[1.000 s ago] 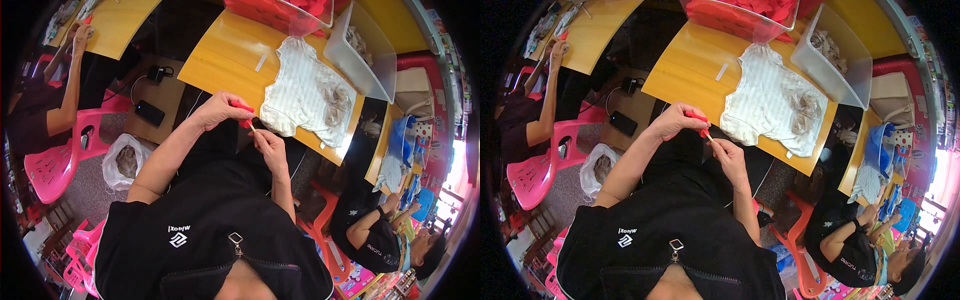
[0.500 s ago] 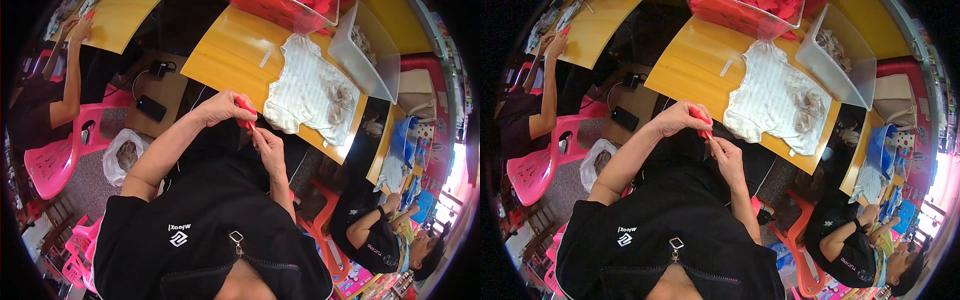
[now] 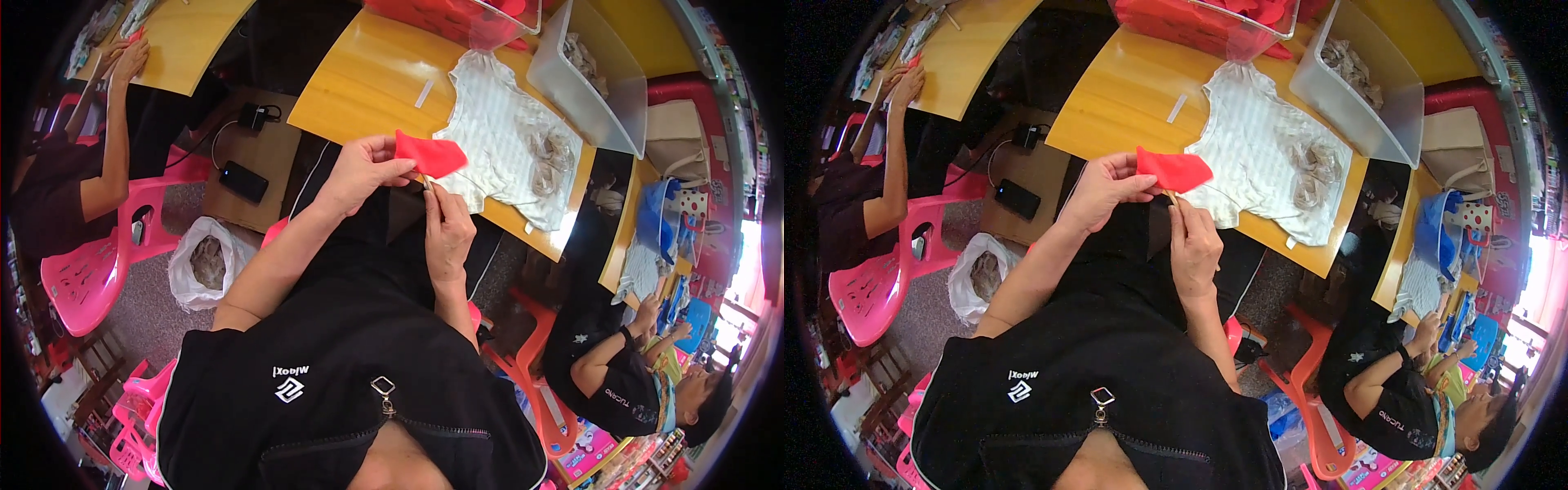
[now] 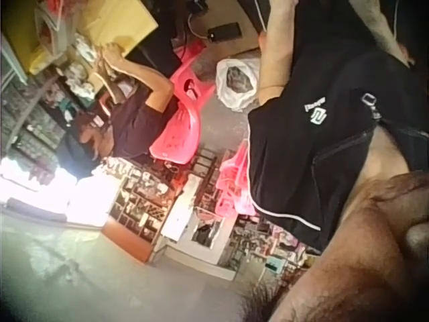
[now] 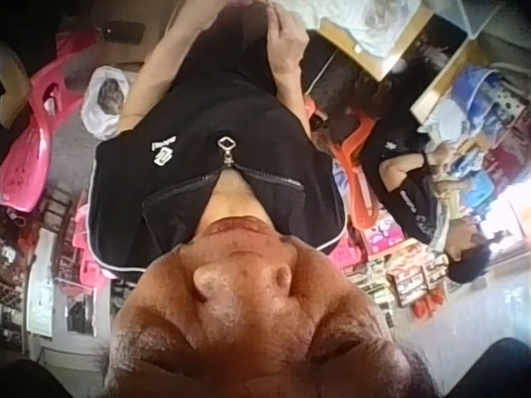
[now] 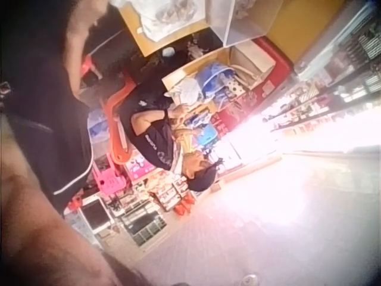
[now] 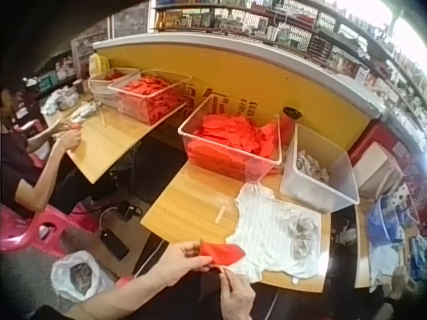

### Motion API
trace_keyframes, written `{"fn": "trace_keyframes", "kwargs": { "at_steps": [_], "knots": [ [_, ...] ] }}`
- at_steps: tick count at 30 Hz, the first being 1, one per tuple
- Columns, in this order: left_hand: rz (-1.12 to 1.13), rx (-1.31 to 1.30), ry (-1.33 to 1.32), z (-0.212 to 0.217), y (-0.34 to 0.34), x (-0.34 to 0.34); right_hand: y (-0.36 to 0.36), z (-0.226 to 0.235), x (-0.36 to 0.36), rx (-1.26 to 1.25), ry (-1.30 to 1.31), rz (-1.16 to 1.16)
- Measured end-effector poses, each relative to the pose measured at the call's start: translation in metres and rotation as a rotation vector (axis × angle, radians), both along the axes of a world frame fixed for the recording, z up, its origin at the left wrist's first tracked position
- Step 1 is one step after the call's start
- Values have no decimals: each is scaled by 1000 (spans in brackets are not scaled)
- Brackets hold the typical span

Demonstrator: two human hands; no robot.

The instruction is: Assemble small red fabric pouches by inserting a filler packet and using a wooden stick to tuck in the edges.

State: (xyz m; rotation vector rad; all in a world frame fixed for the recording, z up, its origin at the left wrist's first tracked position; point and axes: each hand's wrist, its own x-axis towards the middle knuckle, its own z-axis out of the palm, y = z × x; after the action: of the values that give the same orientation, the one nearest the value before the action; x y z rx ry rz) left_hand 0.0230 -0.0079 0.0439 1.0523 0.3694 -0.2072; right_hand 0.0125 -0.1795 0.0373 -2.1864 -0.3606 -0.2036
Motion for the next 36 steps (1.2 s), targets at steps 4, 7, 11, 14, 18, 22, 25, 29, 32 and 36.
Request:
{"fn": "trace_keyframes", "kwargs": {
  "at_steps": [4,7,11,14,18,22,25,29,32,36],
  "knots": [
    [-38,-59,34,-3,2,0,-9,-8,1,52,112,-8],
    [-58,-38,70,-5,4,-1,-11,-9,-1,90,193,-11],
    [-102,-21,119,-9,9,0,-13,-11,-1,93,205,-36],
    [-181,-87,102,-11,20,-2,-14,-12,-1,41,114,-18],
    [-139,-215,174,-4,27,2,-14,-5,2,-25,39,20],
    [-89,-121,164,-8,26,5,-10,-6,1,-40,33,36],
    [-85,-30,127,-15,26,6,-8,-7,1,-59,-27,47],
    [-75,-89,176,-12,26,7,-8,-8,2,-92,-43,50],
    [-76,-116,198,-10,27,8,-7,-7,1,-112,-26,60],
    [-51,-81,154,-26,33,6,-9,-11,-1,-91,-15,82]
  ]
}}
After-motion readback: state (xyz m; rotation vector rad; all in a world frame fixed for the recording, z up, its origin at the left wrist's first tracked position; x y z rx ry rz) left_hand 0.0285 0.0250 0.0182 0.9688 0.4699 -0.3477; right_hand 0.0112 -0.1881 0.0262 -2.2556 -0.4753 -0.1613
